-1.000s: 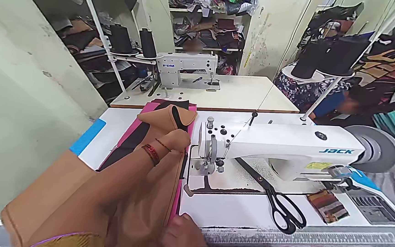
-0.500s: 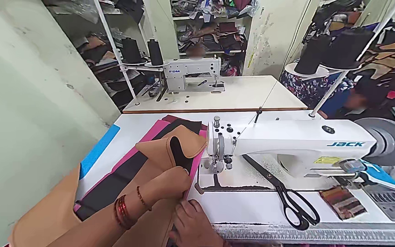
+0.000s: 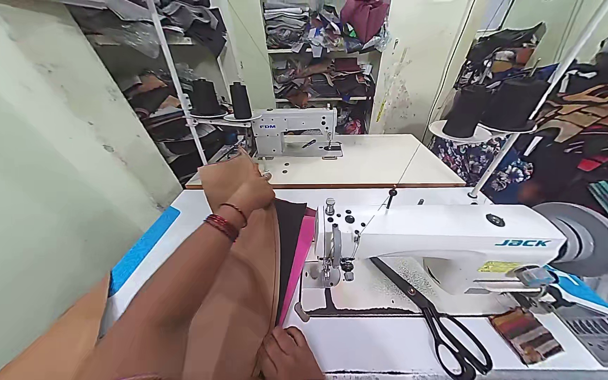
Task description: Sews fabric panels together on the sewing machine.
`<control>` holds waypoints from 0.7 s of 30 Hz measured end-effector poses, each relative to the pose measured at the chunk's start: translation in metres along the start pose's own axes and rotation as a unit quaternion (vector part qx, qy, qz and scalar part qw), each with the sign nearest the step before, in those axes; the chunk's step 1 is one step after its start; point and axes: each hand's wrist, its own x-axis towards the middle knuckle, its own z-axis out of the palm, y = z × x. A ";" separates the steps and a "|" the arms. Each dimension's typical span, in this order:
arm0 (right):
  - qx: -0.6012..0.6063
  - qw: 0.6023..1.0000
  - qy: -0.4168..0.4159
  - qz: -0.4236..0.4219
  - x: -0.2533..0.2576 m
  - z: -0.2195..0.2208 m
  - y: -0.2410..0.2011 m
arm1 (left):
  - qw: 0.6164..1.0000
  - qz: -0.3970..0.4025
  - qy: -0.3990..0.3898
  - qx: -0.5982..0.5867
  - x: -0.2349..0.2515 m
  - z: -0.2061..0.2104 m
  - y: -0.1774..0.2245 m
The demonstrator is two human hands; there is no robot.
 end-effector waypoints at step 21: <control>0.040 0.998 -0.027 0.040 0.002 -0.001 0.001 | 0.987 0.151 0.031 -0.039 0.069 0.036 0.071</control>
